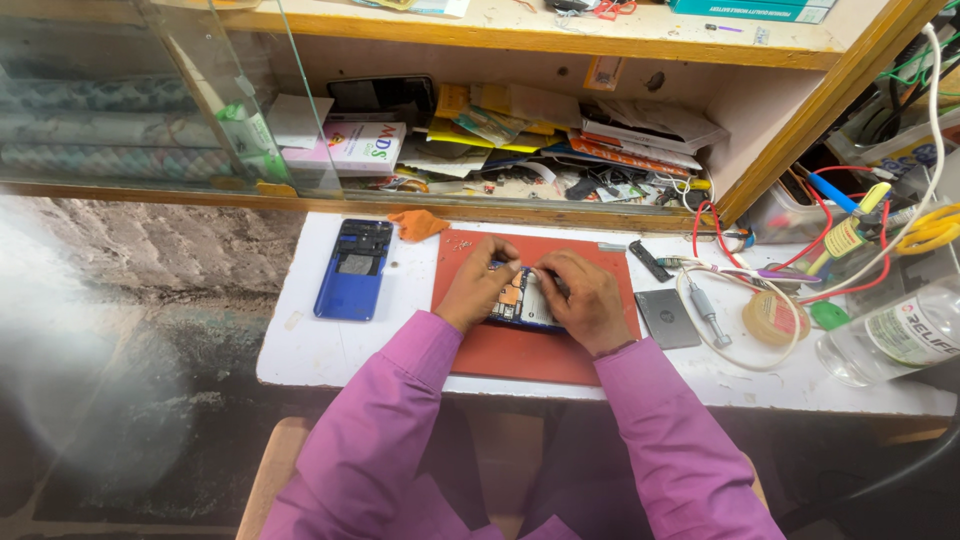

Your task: The person works on a disassembled mobile phone, using a small tool to adjust internal components and connectors. They then pick up a separate black plastic housing and clean it with a brush and a small tool.

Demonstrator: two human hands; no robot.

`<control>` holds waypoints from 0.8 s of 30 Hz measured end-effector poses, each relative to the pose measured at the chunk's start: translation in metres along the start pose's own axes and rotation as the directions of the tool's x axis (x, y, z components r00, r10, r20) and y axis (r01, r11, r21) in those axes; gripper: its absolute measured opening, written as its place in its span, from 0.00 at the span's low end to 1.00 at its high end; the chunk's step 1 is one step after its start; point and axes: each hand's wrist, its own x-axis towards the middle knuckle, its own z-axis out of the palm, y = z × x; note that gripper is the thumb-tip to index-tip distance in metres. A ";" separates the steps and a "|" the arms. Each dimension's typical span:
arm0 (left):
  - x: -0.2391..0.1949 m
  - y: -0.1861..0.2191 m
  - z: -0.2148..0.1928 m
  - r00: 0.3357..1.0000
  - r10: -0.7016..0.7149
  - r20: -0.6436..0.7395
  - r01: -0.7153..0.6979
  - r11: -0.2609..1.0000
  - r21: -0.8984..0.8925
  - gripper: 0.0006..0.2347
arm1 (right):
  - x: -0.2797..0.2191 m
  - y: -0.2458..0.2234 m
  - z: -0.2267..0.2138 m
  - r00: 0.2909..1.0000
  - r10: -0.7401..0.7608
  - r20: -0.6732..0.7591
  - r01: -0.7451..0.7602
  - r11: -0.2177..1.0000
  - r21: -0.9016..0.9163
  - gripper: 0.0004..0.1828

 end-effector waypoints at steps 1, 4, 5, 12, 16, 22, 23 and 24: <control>0.000 0.001 -0.001 0.999 0.039 -0.014 -0.039 0.997 -0.066 0.08 | 0.000 0.000 -0.001 1.000 0.008 -0.004 -0.008 1.000 0.005 0.05; -0.005 0.007 -0.009 0.968 -0.246 0.046 0.245 0.899 -0.364 0.18 | 0.000 -0.002 -0.003 0.998 0.067 -0.019 -0.066 0.995 0.078 0.05; -0.004 0.009 -0.013 0.964 -0.262 0.045 0.260 0.893 -0.367 0.19 | -0.001 -0.003 -0.004 0.998 0.061 -0.019 -0.060 0.996 0.073 0.05; -0.006 0.001 -0.019 0.944 -0.284 0.168 0.329 0.840 -0.432 0.13 | 0.000 -0.008 -0.006 0.999 0.039 -0.035 -0.038 0.998 0.042 0.05; -0.006 -0.007 -0.011 0.939 -0.316 0.132 0.343 0.877 -0.338 0.09 | 0.002 -0.008 -0.005 0.998 0.048 -0.026 -0.048 0.999 0.020 0.05; -0.013 0.004 0.005 0.973 -0.195 -0.121 0.202 0.978 0.050 0.09 | 0.002 -0.011 -0.005 0.999 0.039 -0.023 -0.039 0.999 -0.001 0.05; -0.014 0.008 0.006 0.982 -0.144 -0.126 0.159 0.980 0.119 0.09 | 0.002 -0.011 -0.005 0.999 0.037 -0.029 -0.037 0.999 0.003 0.05; -0.015 0.013 0.007 0.988 -0.091 -0.127 0.114 0.975 0.189 0.09 | 0.002 -0.012 -0.005 0.999 0.035 -0.036 -0.034 0.999 0.006 0.05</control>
